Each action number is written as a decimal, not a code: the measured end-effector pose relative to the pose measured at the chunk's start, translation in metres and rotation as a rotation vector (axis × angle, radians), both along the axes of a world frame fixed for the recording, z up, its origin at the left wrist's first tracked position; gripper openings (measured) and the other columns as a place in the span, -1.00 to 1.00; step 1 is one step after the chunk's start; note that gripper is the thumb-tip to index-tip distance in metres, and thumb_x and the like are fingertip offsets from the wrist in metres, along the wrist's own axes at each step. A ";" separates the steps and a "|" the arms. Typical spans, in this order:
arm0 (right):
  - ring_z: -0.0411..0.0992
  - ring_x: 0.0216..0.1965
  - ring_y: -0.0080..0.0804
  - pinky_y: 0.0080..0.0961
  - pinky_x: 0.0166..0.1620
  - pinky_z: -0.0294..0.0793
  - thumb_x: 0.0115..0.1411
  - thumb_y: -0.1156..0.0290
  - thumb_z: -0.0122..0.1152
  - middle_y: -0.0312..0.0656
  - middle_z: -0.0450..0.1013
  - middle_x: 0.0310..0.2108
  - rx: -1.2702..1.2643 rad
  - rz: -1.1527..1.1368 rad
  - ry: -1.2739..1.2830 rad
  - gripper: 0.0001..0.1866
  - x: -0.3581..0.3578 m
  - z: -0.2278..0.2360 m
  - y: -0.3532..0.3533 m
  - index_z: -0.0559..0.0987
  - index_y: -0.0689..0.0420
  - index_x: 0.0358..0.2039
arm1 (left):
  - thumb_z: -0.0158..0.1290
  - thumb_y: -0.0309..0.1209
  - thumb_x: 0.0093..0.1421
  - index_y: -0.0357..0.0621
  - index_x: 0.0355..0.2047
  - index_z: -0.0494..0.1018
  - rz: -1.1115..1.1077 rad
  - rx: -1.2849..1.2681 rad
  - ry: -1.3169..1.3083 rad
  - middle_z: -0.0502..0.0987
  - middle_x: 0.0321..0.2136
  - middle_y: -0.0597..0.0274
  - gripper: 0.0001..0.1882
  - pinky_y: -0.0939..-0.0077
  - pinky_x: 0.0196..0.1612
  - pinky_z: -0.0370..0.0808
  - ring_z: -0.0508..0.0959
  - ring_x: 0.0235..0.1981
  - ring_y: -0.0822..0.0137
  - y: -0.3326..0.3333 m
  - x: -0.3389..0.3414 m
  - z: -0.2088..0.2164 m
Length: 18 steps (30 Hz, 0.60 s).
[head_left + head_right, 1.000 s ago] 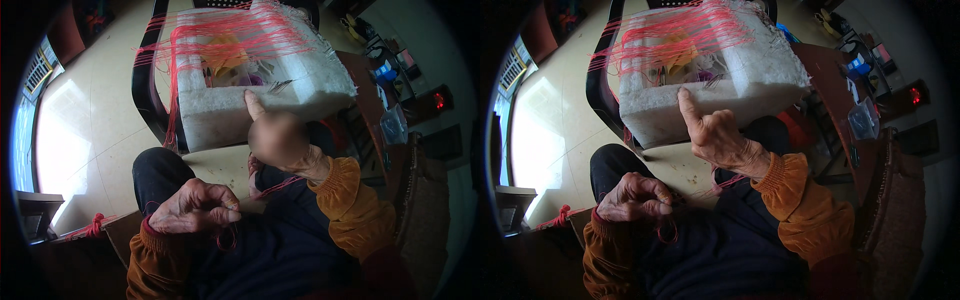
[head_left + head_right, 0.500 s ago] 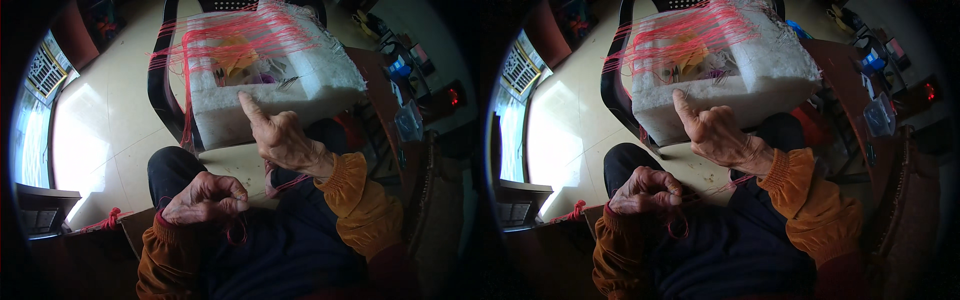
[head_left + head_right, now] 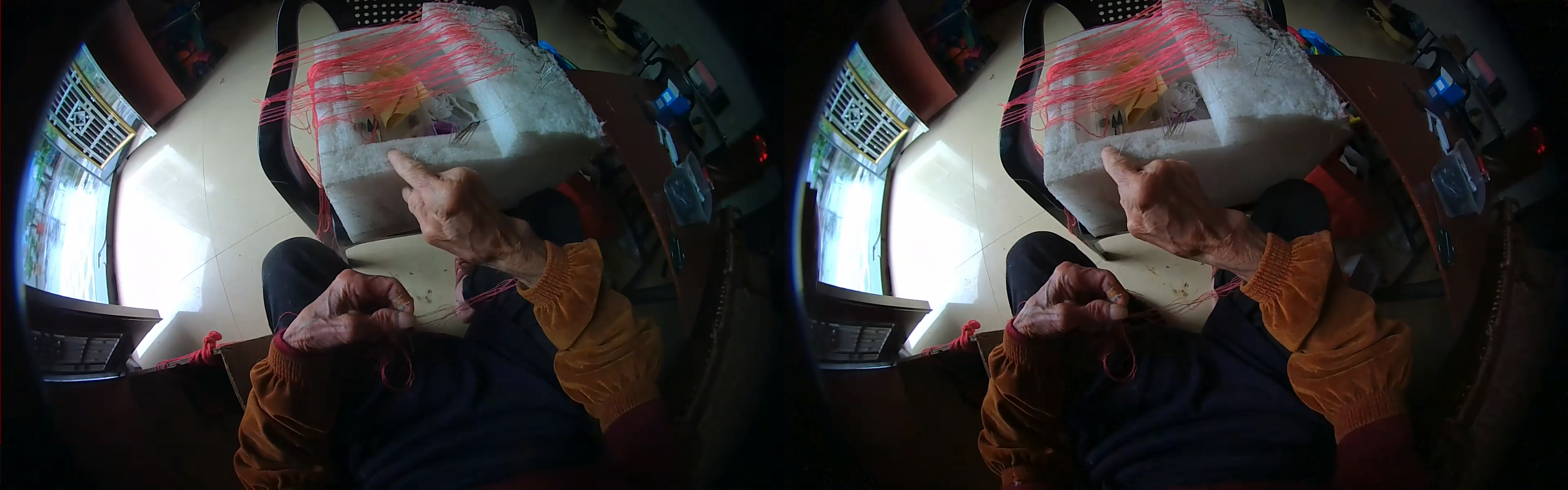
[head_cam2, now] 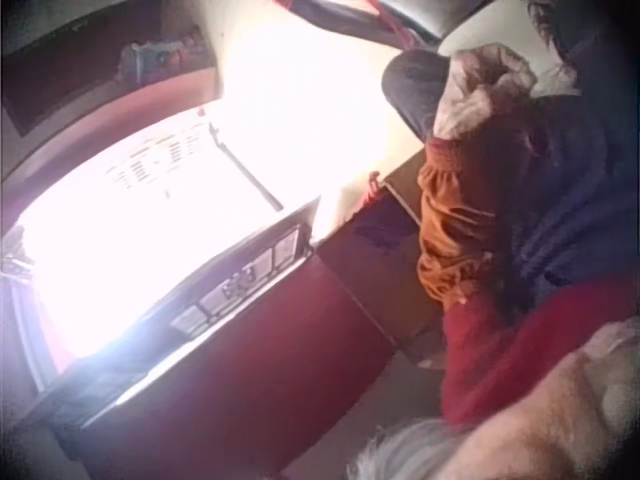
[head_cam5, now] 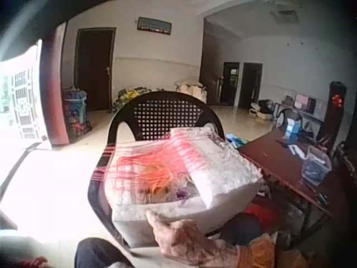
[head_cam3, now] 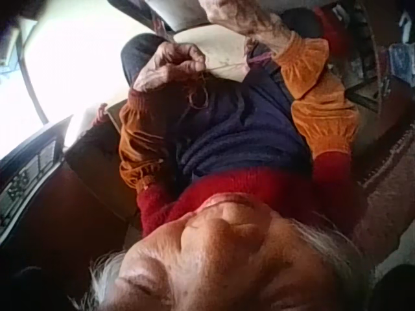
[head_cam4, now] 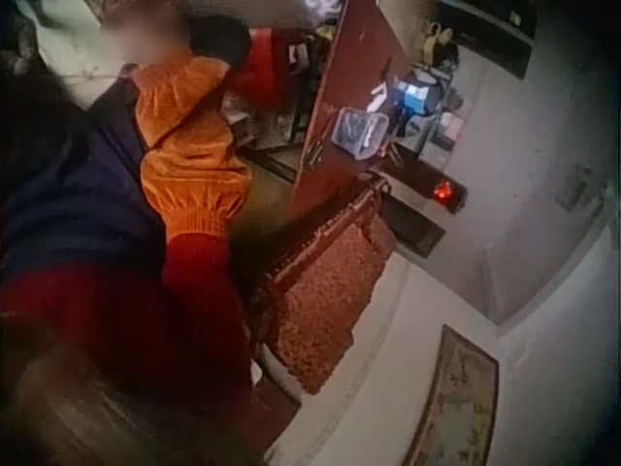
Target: Thread pink string through a foam block component for assembly.
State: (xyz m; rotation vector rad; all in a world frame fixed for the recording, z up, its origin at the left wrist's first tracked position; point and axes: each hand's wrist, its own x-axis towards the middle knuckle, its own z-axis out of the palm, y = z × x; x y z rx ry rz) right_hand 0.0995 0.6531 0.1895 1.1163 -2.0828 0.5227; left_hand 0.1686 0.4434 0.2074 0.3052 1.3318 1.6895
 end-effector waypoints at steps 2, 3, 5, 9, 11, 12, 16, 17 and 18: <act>0.34 -0.72 -0.23 -0.41 -0.58 0.32 0.03 0.59 0.04 0.01 0.35 -0.70 -0.067 -0.034 -0.340 -0.76 0.010 0.023 -0.006 0.44 0.43 -0.26 | 0.08 -0.47 0.12 -0.21 -0.42 0.47 0.001 -0.001 0.014 0.47 -0.57 0.42 -0.93 0.74 -0.47 0.29 0.39 -0.55 0.64 0.000 0.000 -0.001; 0.37 -0.70 -0.20 -0.41 -0.56 0.33 0.06 0.58 0.03 0.05 0.36 -0.68 -0.099 -0.056 -0.510 -0.82 0.012 0.028 -0.007 0.47 0.40 -0.32 | 0.08 -0.47 0.12 -0.21 -0.42 0.47 -0.002 0.000 0.021 0.47 -0.57 0.42 -0.93 0.74 -0.48 0.29 0.38 -0.55 0.64 0.001 -0.001 -0.001; 0.38 -0.68 -0.19 -0.40 -0.56 0.33 0.08 0.57 0.03 0.05 0.36 -0.68 -0.135 -0.056 -0.474 -0.86 0.006 0.029 -0.009 0.48 0.37 -0.36 | 0.07 -0.47 0.13 -0.21 -0.42 0.47 -0.007 0.008 0.036 0.47 -0.57 0.43 -0.93 0.75 -0.49 0.28 0.38 -0.55 0.65 0.002 -0.002 0.001; 0.41 -0.64 -0.14 -0.39 -0.55 0.34 0.09 0.54 0.05 0.04 0.36 -0.68 -0.160 -0.088 -0.428 -0.91 -0.005 0.039 -0.014 0.49 0.30 -0.46 | 0.07 -0.47 0.13 -0.22 -0.42 0.47 -0.030 0.011 -0.031 0.47 -0.56 0.43 -0.93 0.76 -0.48 0.28 0.38 -0.54 0.66 0.000 -0.004 0.001; 0.42 -0.63 -0.11 -0.38 -0.54 0.36 0.08 0.53 0.07 0.03 0.37 -0.68 -0.083 -0.171 -0.491 -0.92 -0.007 0.046 -0.018 0.48 0.27 -0.49 | 0.07 -0.47 0.13 -0.22 -0.42 0.47 -0.030 0.020 -0.043 0.47 -0.56 0.43 -0.93 0.76 -0.47 0.28 0.38 -0.54 0.66 -0.003 -0.003 0.002; 0.42 -0.63 -0.11 -0.38 -0.54 0.36 0.08 0.53 0.07 0.03 0.37 -0.68 -0.072 -0.171 -0.495 -0.92 -0.011 0.043 -0.018 0.48 0.27 -0.49 | 0.06 -0.47 0.14 -0.22 -0.41 0.47 -0.032 0.021 -0.051 0.47 -0.56 0.44 -0.93 0.76 -0.47 0.28 0.38 -0.54 0.66 -0.005 -0.003 0.001; 0.42 -0.62 -0.08 -0.36 -0.54 0.36 0.07 0.52 0.07 0.03 0.37 -0.69 -0.069 -0.145 -0.331 -0.89 -0.025 0.032 -0.016 0.44 0.27 -0.56 | 0.06 -0.48 0.14 -0.22 -0.41 0.48 -0.030 0.075 0.011 0.47 -0.55 0.43 -0.93 0.76 -0.46 0.29 0.38 -0.53 0.67 -0.009 -0.006 -0.005; 0.42 -0.62 -0.07 -0.35 -0.54 0.36 0.06 0.53 0.08 0.02 0.37 -0.69 -0.046 -0.141 -0.315 -0.89 -0.027 0.032 -0.016 0.43 0.26 -0.56 | 0.06 -0.48 0.14 -0.22 -0.40 0.48 -0.029 0.096 0.051 0.47 -0.55 0.43 -0.93 0.76 -0.45 0.30 0.38 -0.53 0.67 -0.009 -0.006 -0.006; 0.42 -0.62 -0.07 -0.34 -0.54 0.36 0.06 0.53 0.08 0.02 0.37 -0.69 -0.024 -0.137 -0.297 -0.89 -0.027 0.032 -0.018 0.42 0.26 -0.57 | 0.06 -0.48 0.14 -0.22 -0.40 0.48 -0.030 0.104 0.050 0.47 -0.55 0.43 -0.93 0.76 -0.45 0.30 0.38 -0.53 0.67 -0.010 -0.005 -0.007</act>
